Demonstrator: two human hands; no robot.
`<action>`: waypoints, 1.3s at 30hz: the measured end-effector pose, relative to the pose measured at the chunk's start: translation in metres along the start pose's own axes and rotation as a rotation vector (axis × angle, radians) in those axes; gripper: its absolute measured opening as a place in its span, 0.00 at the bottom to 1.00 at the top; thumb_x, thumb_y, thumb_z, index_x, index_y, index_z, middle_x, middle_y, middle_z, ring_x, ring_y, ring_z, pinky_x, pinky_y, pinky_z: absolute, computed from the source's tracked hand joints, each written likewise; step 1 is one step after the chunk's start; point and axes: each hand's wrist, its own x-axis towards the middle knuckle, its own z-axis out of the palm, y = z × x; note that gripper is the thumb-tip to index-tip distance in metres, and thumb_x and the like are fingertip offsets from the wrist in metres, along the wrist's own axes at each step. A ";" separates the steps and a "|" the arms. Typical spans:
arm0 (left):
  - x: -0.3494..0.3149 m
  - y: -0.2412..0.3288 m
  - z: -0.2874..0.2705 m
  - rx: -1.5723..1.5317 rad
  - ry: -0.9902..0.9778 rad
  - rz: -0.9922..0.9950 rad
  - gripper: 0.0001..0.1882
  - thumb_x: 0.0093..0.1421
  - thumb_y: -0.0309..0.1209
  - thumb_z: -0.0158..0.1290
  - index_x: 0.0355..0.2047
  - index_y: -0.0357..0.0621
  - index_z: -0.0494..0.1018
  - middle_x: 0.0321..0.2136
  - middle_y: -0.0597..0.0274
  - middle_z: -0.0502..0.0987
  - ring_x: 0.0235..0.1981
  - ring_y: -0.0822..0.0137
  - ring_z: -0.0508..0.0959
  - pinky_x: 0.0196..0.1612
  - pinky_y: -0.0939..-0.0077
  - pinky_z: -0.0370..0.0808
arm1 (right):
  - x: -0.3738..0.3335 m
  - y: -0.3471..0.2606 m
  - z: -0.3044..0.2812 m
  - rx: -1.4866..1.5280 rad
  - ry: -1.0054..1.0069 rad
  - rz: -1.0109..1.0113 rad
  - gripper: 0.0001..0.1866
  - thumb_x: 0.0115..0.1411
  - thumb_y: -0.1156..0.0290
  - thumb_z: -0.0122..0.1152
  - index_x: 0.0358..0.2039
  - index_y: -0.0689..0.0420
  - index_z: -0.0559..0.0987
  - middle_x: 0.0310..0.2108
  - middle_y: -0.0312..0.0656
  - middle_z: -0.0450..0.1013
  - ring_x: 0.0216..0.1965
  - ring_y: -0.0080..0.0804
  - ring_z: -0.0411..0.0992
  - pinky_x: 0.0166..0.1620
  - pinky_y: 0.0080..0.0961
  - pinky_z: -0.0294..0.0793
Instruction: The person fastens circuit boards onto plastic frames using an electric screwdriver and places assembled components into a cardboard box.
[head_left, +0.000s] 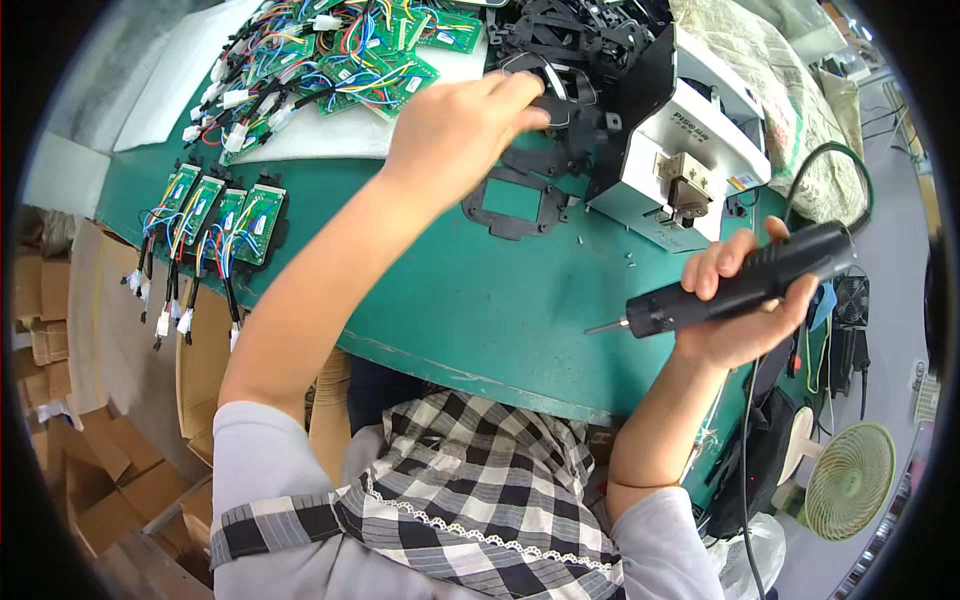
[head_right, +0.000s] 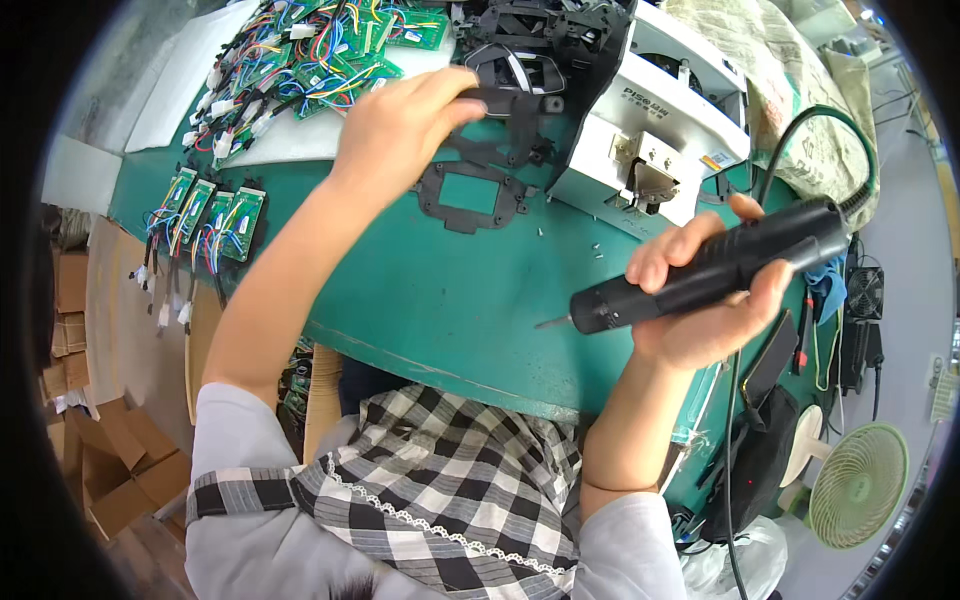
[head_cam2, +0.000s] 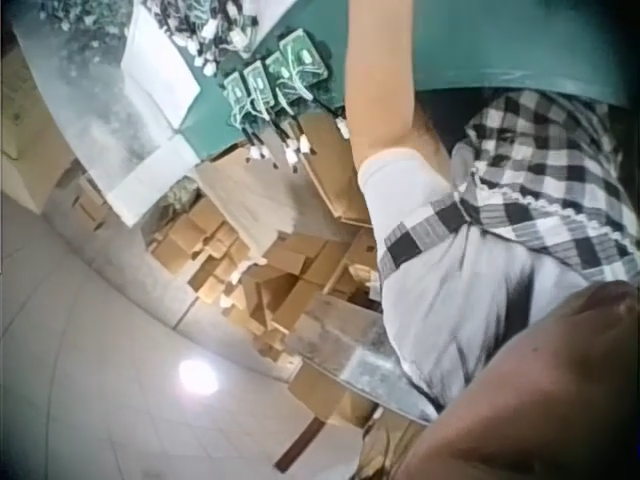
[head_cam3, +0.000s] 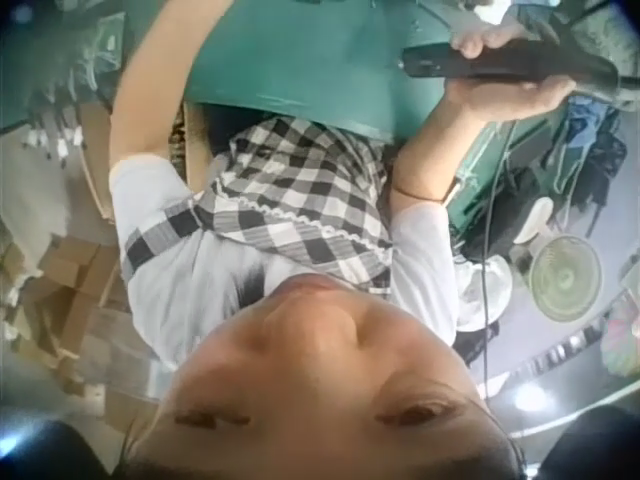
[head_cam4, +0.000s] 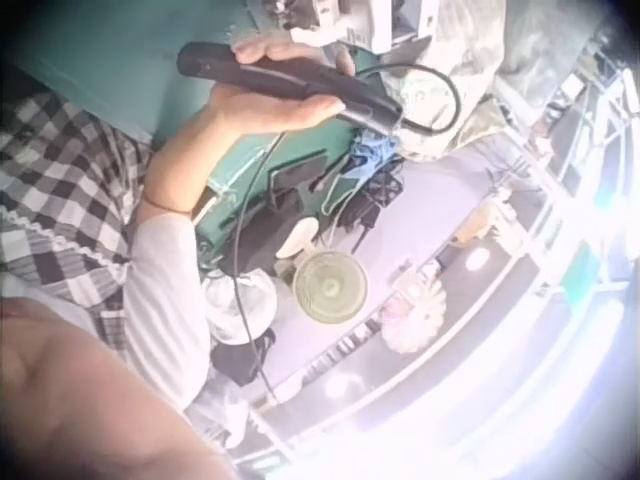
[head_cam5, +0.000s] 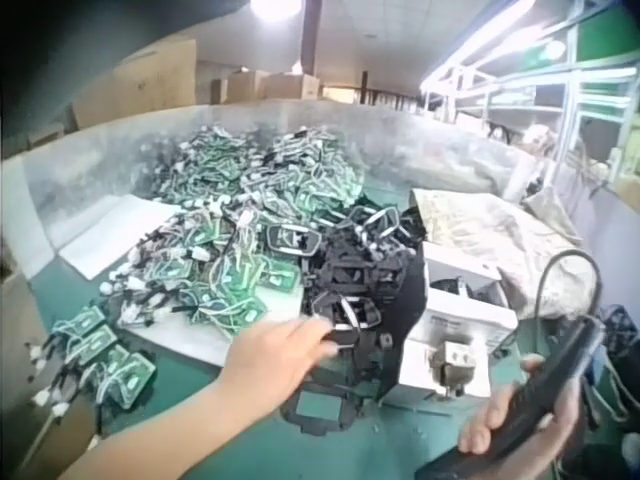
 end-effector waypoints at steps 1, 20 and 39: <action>-0.013 0.015 -0.014 -0.142 -0.170 -0.143 0.11 0.55 0.37 0.57 0.33 0.45 0.71 0.28 0.58 0.76 0.32 0.53 0.77 0.33 0.61 0.72 | 0.001 -0.005 -0.003 0.038 -0.074 -0.009 0.32 0.63 0.43 0.40 0.52 0.58 0.67 0.22 0.42 0.63 0.15 0.29 0.61 0.21 0.26 0.59; -0.006 -0.078 -0.037 0.585 -0.351 -0.172 0.27 0.47 0.50 0.60 0.44 0.50 0.74 0.46 0.64 0.69 0.51 0.61 0.67 0.52 0.62 0.62 | -0.005 -0.020 -0.001 -0.025 -0.014 -0.069 0.34 0.62 0.40 0.42 0.53 0.58 0.63 0.20 0.45 0.65 0.15 0.33 0.65 0.19 0.30 0.68; -0.051 0.019 -0.061 -0.286 -0.168 -0.140 0.27 0.44 0.37 0.66 0.45 0.46 0.74 0.38 0.59 0.72 0.39 0.60 0.74 0.43 0.69 0.72 | 0.067 -0.020 0.029 -0.719 -0.024 -0.698 0.38 0.57 0.43 0.53 0.42 0.73 0.60 0.14 0.48 0.69 0.12 0.35 0.70 0.21 0.25 0.73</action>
